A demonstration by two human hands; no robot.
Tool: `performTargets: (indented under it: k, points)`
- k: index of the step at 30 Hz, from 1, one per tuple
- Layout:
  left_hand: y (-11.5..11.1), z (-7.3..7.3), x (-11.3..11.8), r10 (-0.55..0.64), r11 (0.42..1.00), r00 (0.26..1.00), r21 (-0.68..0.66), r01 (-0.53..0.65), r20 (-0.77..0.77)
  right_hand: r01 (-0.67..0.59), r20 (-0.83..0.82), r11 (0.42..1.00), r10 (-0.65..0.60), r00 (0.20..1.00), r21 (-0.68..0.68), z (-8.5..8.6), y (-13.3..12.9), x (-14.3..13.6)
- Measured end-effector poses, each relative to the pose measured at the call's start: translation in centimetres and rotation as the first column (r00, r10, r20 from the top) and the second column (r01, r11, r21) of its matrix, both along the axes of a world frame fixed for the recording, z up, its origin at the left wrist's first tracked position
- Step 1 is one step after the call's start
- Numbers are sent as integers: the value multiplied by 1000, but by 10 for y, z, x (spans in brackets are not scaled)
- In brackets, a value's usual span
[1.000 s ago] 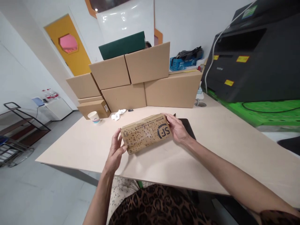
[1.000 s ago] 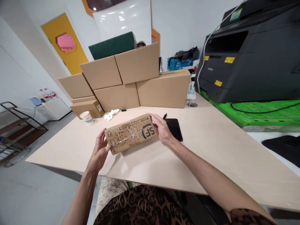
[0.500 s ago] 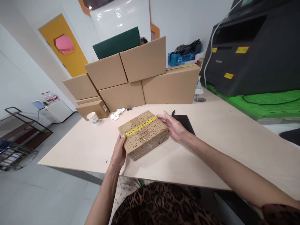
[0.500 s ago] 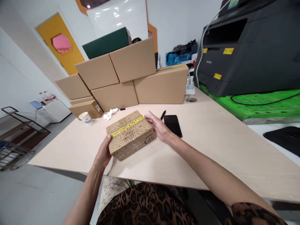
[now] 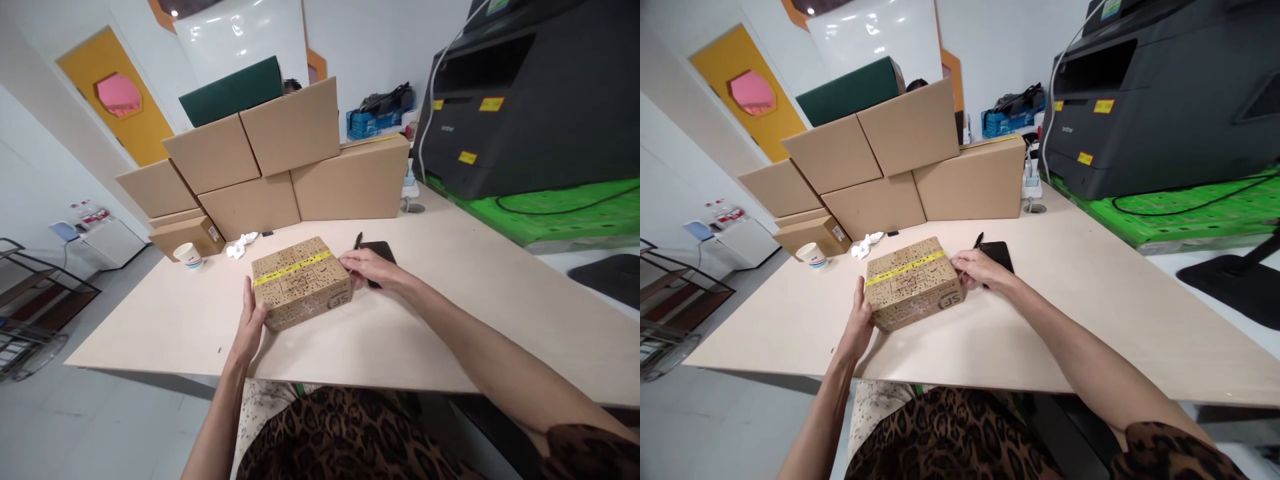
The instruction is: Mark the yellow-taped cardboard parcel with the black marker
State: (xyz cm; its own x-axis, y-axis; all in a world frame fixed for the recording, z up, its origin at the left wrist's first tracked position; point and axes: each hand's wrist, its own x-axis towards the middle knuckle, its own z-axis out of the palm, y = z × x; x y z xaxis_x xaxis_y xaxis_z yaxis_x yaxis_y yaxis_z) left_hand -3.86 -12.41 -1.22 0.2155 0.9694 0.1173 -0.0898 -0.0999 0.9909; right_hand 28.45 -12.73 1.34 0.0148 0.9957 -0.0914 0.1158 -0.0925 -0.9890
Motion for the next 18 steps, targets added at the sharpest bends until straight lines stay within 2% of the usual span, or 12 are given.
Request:
performTargets:
  k: [3, 6, 8, 10, 15, 18]
  points:
    - [-13, 4, -7, -34, 999, 994, -3, 34, -104, -20, -25, 998, 21, 999, 66, 8, -6, -9]
    - [-10, 18, -8, 56, 998, 991, 47, -51, -119, 6, -117, 992, 9, 993, 126, 17, -11, -13]
    - [1, 30, -6, 186, 977, 974, 127, -170, -126, 32, -183, 985, 0, 983, 172, 22, -14, -14]
    - [16, 43, -4, 273, 952, 941, 197, -234, -202, 59, -228, 973, -7, 974, 221, 25, -16, -15]
    - [55, 71, 4, 216, 971, 843, 197, -133, -493, 128, -261, 960, -60, 964, 251, 21, -14, -16]
    - [74, 79, 14, 235, 959, 837, 259, -116, -495, 153, -255, 960, -90, 963, 236, 14, -8, -12]
